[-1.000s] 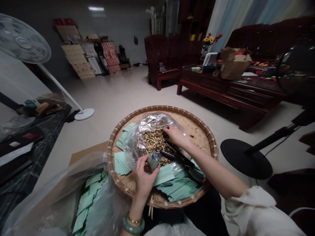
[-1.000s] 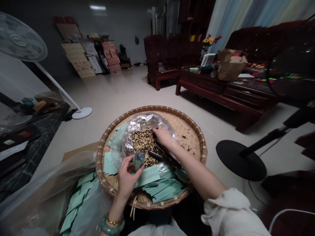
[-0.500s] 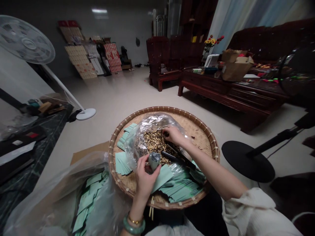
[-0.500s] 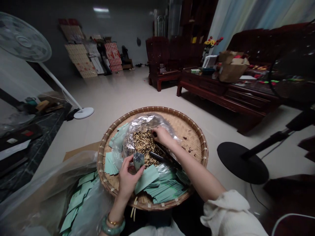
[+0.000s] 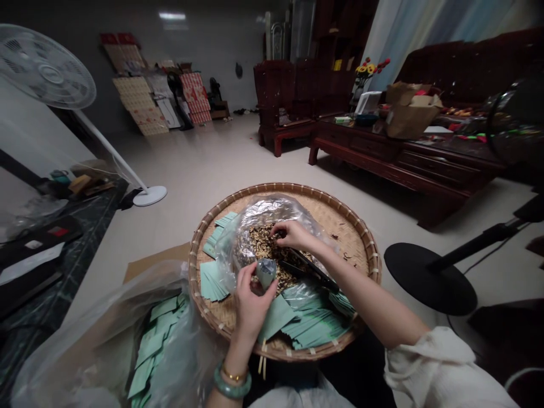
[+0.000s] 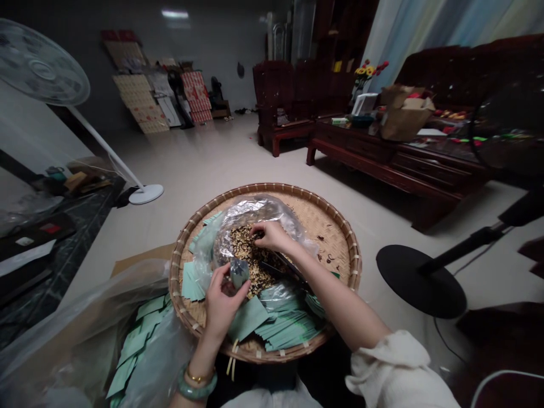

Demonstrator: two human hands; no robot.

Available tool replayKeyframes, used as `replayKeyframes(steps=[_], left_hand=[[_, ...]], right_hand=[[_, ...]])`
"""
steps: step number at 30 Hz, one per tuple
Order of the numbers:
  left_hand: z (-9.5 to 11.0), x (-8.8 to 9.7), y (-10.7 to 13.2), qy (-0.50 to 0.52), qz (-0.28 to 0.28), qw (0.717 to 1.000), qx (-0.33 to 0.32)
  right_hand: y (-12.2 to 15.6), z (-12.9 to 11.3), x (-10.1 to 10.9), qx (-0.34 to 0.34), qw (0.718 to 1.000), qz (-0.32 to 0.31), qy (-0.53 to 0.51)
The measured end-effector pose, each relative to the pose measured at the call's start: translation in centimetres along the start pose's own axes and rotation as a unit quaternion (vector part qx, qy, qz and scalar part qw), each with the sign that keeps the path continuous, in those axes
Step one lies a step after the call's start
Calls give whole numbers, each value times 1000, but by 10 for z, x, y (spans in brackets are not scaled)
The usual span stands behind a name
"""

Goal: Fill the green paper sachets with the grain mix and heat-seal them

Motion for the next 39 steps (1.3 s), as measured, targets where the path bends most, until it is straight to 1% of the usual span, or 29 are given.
replayKeyframes(steps=[4,6,8,11,14,16,22,27,29,31,32,33,35,36,37,39], left_hand=[[7,-4,-8,-46,-2,999,3],[10,-7,-13,-61,-7,998,2],[13,-11,-17,-69,-11,998,-5],[17,-17,-23,-81,-10,997,-20],[18,-20,-25,-91,-7,995,-25],[17,-22,-26,-97,-9,995,-25],[14,-24,-24,-97,3,995,-31],[15,-24,-24,-92,-1,995,-25],[15,-25,-24,-92,-3,996,-22],[15,-25,-23,-89,-2,996,-23],[15,-24,-23,-87,1,996,-25],[14,-23,-22,-85,5,996,-27],[11,-21,-21,-83,13,996,-26],[10,-19,-20,-81,15,996,-24],[9,-17,-18,-79,18,997,-19],[6,-14,-14,-73,21,997,-9]], right_hand=[[5,-11,19,-18,989,-95,-114],[5,-18,29,-6,981,-140,-132],[5,-26,36,19,978,-175,-110],[5,-40,42,67,978,-199,-18],[6,-52,43,96,975,-185,72],[9,-57,41,104,974,-172,108],[21,-76,39,145,968,-134,156],[28,-86,40,131,973,-96,164],[30,-85,39,119,979,-105,128],[31,-80,37,105,985,-122,62],[30,-77,37,94,988,-121,24],[29,-73,37,81,991,-107,-12],[24,-62,38,52,996,-52,-58],[22,-55,38,39,997,-23,-64],[19,-49,36,31,998,-8,-53],[14,-34,29,25,999,-18,10]])
Point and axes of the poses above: each hand's wrist, its own y-axis away from the middle knuckle, its own x-axis out of the back of the hand, z = x × y, the point moved 3 cm from there along -y, towards the middle knuckle, and after that the axes turned 7 degrees about z, right-handed, at the moved point
